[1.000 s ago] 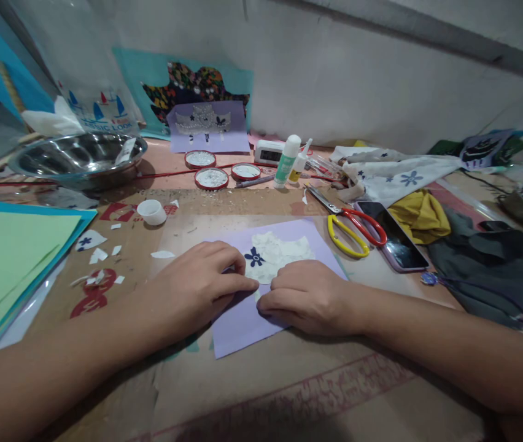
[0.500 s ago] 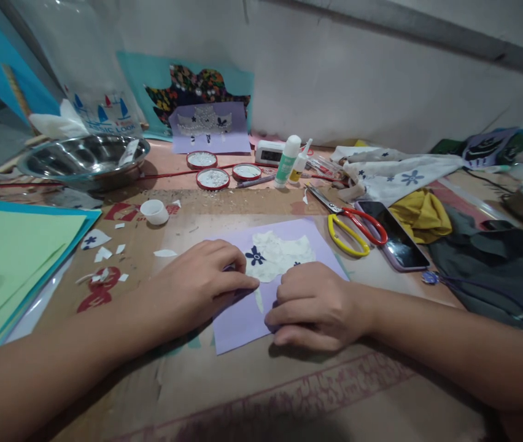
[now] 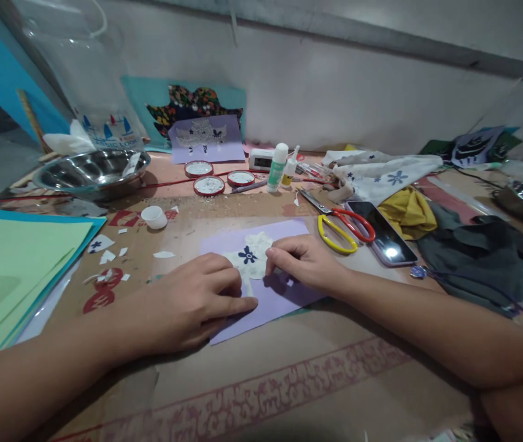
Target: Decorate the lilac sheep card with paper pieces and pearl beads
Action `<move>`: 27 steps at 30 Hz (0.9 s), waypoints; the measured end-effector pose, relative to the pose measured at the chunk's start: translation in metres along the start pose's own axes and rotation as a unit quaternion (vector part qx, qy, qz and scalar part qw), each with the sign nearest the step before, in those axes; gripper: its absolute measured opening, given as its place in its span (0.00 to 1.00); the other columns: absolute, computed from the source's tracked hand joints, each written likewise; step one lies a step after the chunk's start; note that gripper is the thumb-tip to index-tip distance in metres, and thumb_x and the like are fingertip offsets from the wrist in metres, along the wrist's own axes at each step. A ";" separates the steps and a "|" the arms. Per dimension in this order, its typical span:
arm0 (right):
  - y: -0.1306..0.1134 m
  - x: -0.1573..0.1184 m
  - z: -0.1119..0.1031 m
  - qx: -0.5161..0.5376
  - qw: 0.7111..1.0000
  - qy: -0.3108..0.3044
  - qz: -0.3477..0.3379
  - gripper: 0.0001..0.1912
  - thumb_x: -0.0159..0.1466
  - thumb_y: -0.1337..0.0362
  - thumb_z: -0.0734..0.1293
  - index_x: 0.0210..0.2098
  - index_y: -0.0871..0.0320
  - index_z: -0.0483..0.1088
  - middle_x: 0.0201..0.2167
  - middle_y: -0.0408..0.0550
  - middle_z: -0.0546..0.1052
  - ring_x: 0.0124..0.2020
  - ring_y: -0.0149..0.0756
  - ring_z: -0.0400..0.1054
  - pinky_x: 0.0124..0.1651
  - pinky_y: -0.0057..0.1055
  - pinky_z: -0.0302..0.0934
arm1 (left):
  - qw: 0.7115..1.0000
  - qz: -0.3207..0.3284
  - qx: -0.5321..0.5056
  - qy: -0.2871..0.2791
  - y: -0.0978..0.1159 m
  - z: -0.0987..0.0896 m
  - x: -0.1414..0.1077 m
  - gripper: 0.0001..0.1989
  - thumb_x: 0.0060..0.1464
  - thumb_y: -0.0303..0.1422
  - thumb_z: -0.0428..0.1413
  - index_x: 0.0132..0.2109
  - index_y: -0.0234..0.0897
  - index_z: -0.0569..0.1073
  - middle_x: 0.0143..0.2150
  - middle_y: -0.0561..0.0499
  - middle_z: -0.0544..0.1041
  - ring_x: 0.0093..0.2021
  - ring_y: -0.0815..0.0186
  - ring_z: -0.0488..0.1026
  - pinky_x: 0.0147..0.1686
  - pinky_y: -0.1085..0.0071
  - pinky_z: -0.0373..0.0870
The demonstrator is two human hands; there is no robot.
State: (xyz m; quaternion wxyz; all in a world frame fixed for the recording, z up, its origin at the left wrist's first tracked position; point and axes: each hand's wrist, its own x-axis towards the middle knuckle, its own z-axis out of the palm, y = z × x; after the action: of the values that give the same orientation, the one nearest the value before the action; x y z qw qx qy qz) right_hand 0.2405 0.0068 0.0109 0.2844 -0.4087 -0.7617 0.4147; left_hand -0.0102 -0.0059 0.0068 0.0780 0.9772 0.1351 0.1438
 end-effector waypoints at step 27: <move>0.014 0.006 -0.001 0.156 0.981 0.114 0.003 0.29 0.64 0.40 0.63 0.26 0.61 0.73 0.16 0.37 0.61 0.18 0.25 0.54 0.21 0.24 0.46 | 0.975 -0.175 0.079 0.116 -0.016 -0.003 0.000 0.12 0.64 0.32 0.48 0.41 0.37 0.76 0.38 0.45 0.76 0.40 0.58 0.71 0.42 0.62 0.64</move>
State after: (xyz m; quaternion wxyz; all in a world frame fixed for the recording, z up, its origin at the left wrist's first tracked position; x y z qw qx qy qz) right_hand 0.2439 0.0174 -0.0001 0.4283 -0.4062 -0.6493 0.4796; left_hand -0.0149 0.0097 0.0064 0.0087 0.9181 0.3234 0.2289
